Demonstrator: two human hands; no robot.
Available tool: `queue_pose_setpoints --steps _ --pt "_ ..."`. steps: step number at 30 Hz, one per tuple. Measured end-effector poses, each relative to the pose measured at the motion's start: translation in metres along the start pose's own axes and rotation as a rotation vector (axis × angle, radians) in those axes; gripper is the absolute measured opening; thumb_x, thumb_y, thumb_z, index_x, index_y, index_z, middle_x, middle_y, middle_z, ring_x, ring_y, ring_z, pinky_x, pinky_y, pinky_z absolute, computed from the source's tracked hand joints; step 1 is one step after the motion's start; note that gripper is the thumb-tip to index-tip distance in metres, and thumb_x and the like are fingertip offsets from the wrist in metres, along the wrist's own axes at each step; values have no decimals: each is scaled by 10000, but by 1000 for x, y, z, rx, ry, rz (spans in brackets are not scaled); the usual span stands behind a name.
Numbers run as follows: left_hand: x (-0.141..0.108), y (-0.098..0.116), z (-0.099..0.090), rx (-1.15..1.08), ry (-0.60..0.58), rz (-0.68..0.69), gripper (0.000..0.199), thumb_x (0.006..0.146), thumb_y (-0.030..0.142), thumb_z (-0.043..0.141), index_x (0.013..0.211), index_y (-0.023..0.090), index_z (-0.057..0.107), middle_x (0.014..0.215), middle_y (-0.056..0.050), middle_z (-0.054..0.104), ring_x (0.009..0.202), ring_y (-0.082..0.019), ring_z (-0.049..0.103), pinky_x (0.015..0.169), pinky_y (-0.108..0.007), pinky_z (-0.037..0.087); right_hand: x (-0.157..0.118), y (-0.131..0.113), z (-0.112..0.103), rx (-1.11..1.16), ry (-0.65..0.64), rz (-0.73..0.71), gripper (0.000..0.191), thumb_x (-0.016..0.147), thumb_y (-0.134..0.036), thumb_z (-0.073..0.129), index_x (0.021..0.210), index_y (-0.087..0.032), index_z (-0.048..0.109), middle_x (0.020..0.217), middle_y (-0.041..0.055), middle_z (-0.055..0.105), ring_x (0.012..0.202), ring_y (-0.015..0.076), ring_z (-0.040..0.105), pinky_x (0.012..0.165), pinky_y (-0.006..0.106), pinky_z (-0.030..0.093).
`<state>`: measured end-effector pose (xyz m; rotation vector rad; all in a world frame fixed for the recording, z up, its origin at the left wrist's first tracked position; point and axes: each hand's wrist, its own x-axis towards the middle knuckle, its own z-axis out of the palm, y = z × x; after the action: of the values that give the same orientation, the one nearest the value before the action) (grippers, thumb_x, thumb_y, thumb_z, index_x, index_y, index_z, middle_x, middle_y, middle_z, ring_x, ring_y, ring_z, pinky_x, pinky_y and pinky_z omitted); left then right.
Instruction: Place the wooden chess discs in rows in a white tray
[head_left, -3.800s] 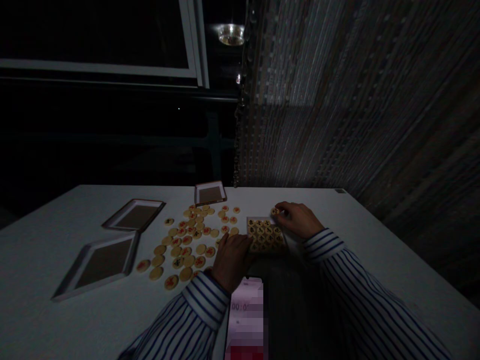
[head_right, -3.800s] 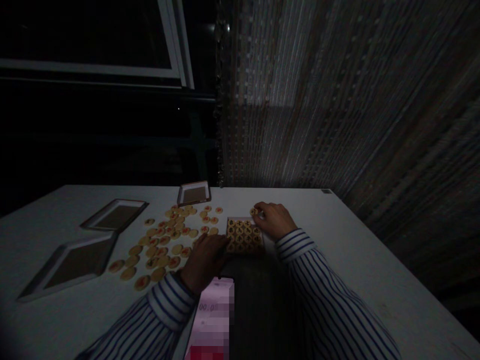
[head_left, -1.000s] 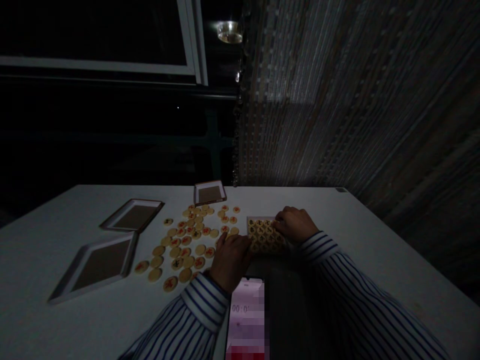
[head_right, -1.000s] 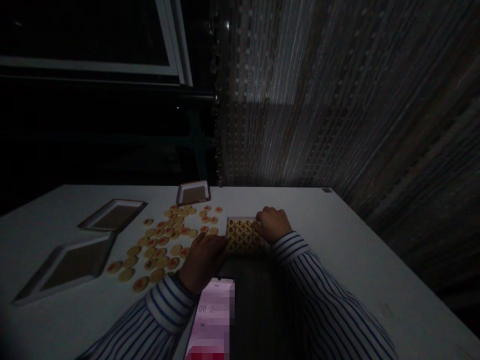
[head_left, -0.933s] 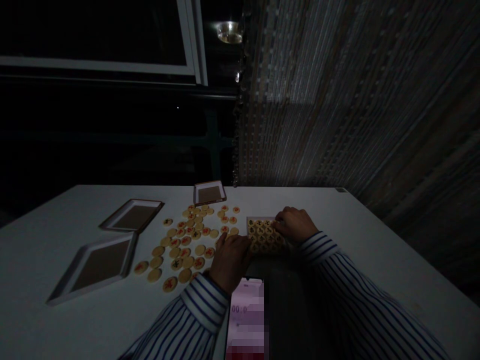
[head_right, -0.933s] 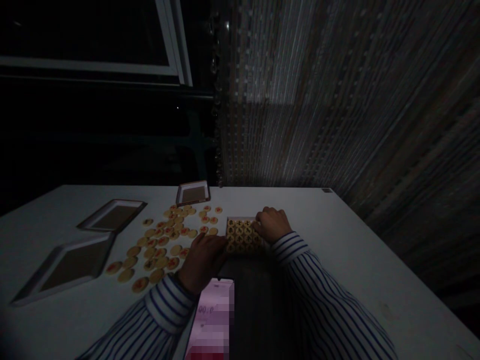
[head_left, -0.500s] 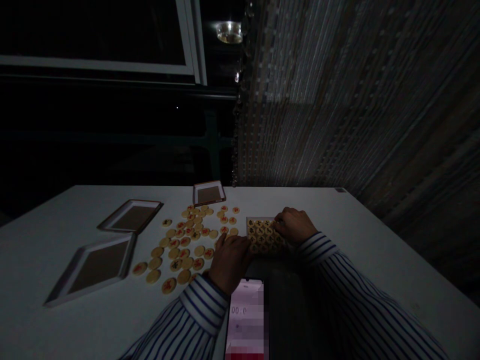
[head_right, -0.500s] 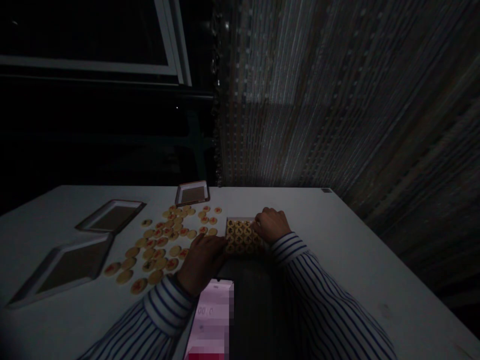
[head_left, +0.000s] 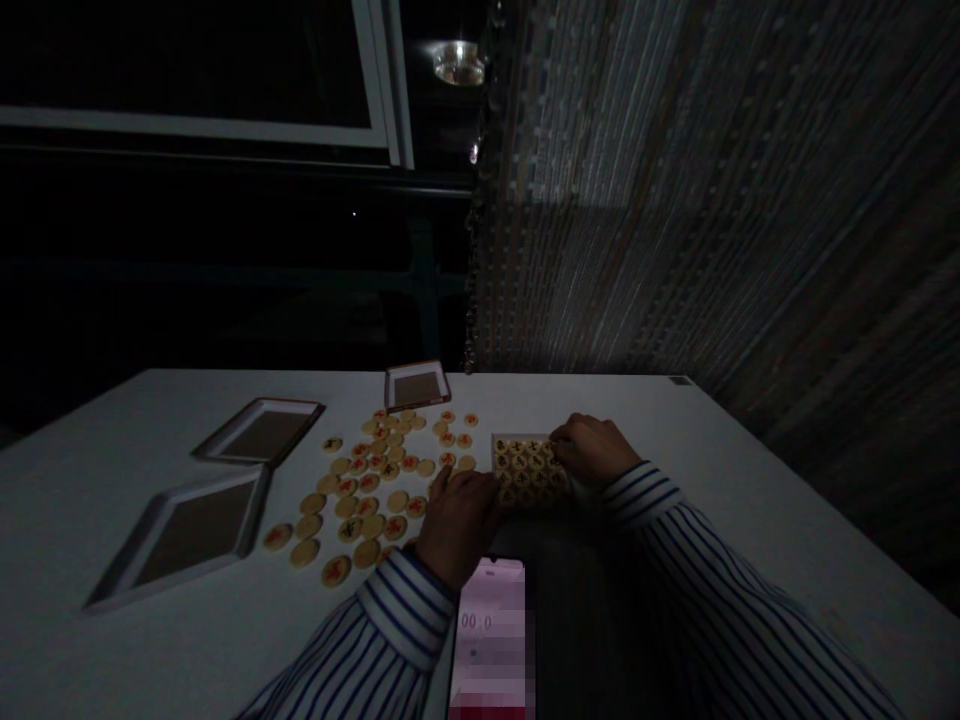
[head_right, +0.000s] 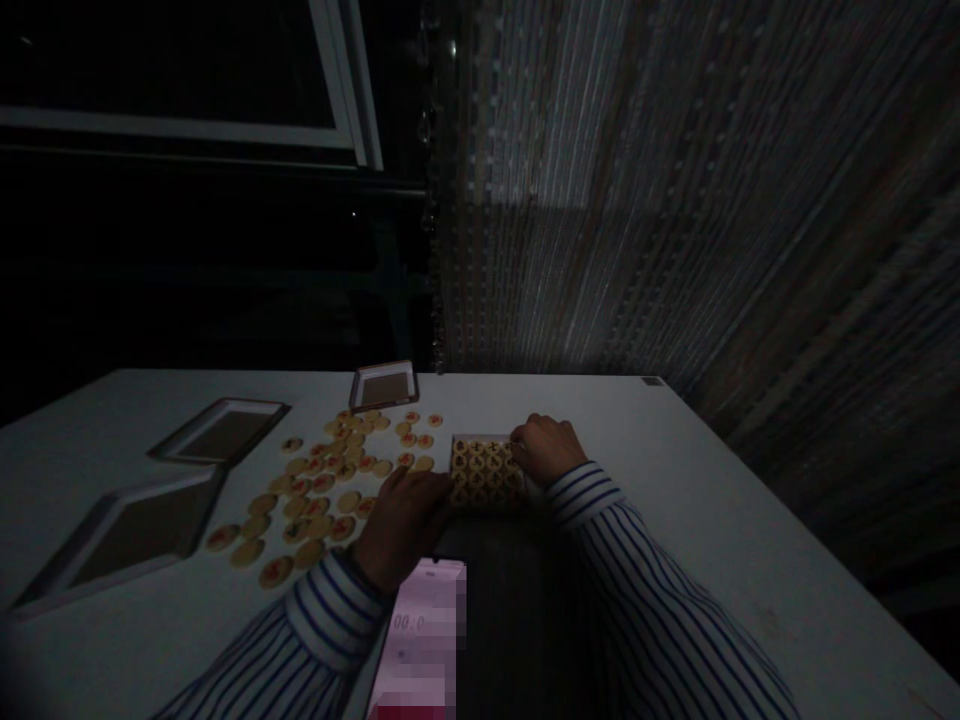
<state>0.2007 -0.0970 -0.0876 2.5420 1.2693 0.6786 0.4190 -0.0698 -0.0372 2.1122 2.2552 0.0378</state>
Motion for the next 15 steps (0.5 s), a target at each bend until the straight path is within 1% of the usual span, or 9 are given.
queue_pose_setpoints --steps 3,9,15 --pt "0 0 -1 0 -5 -4 236 802 254 516 1034 238 558 1061 -22 626 1041 -190 513 1007 -470 218 0 -1 -1 -2 -23 4 306 804 -329 417 1008 -249 631 1025 88 590 966 222 513 765 324 337" --pt "0 -1 1 9 -2 8 259 797 237 519 1054 249 544 1076 -18 619 1049 -188 508 1009 -467 214 -1 -2 0 -1 5 -6 307 806 -332 408 1002 -260 632 1016 80 595 952 223 523 753 331 343" --pt "-1 0 -1 1 7 -1 252 797 237 516 1047 247 551 1073 -27 623 1048 -192 511 1004 -472 226 -2 -2 -1 -3 -9 -12 312 813 -327 397 1008 -258 631 1019 82 595 957 226 522 756 334 342"
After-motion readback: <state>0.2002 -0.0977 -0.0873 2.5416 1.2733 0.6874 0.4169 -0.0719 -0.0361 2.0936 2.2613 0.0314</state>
